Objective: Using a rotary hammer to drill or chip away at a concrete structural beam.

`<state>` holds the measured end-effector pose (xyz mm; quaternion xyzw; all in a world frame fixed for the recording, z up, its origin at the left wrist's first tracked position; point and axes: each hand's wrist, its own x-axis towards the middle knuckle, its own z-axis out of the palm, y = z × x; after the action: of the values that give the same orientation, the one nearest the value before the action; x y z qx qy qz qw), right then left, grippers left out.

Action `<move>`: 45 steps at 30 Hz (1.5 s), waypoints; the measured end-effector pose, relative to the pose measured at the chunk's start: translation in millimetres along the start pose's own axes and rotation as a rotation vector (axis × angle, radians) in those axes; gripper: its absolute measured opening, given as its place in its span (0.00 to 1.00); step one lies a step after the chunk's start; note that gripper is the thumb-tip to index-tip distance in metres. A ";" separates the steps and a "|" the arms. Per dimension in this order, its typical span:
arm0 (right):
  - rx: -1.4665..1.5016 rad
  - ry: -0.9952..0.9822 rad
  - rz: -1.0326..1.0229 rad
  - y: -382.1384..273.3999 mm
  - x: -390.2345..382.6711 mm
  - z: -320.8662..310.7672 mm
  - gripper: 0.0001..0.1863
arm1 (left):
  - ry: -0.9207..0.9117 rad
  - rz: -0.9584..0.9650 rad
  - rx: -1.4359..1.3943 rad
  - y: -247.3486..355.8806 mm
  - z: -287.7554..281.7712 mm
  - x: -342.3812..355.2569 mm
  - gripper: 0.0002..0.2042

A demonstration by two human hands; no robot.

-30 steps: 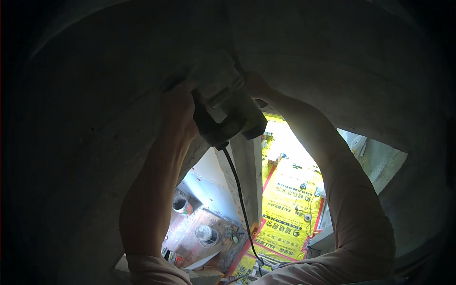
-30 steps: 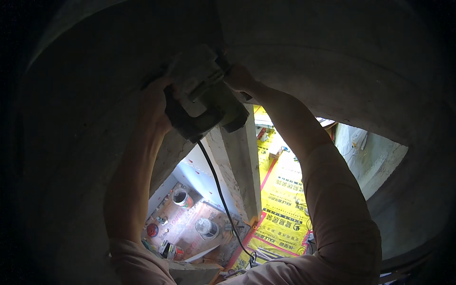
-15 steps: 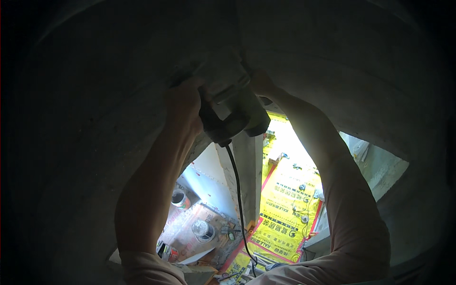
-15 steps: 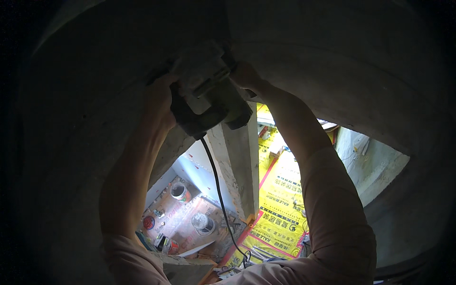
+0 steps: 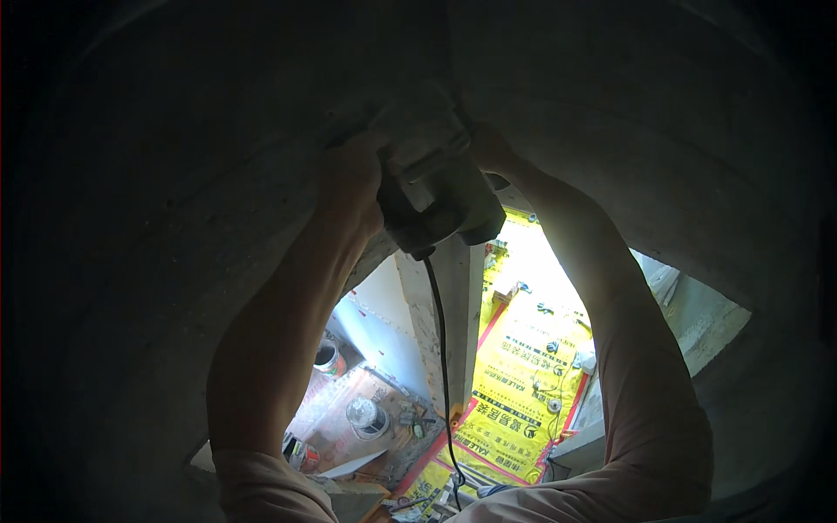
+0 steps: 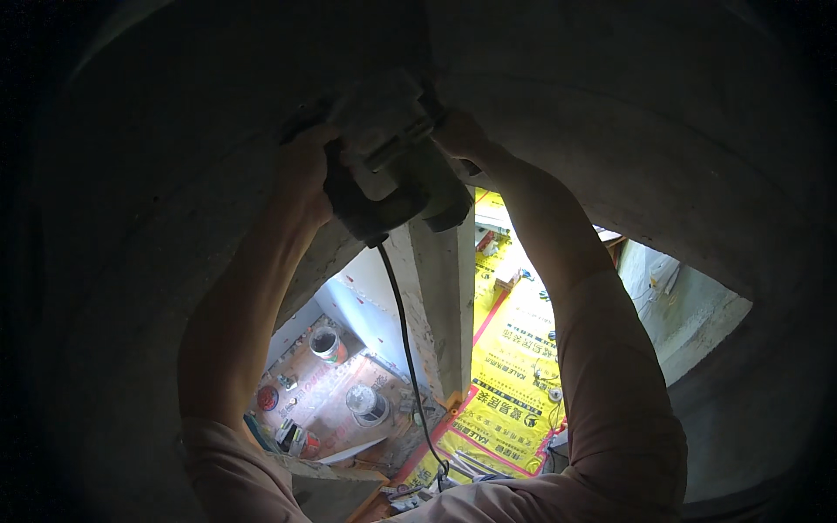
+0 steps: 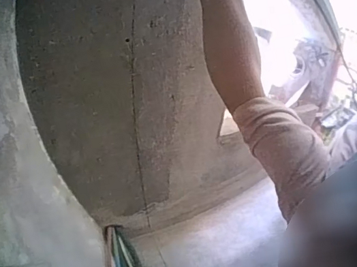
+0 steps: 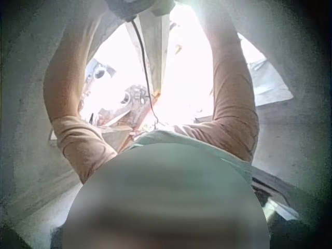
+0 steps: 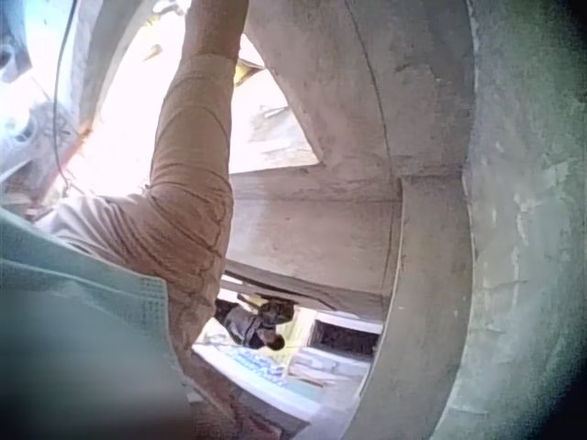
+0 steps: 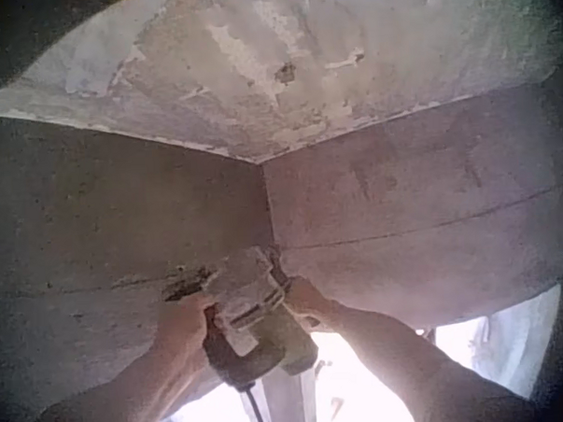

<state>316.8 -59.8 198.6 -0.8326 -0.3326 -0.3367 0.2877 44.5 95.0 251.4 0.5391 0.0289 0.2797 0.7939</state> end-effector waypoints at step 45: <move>-0.086 -0.054 0.039 -43.4 -15.4 -9.4 0.21 | -0.188 -0.097 -0.036 20.6 -34.1 6.0 0.03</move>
<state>272.4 -45.4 203.8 -0.8592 -0.3094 -0.3225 0.2492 29.1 132.0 256.7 0.5465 -0.0244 0.1896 0.8153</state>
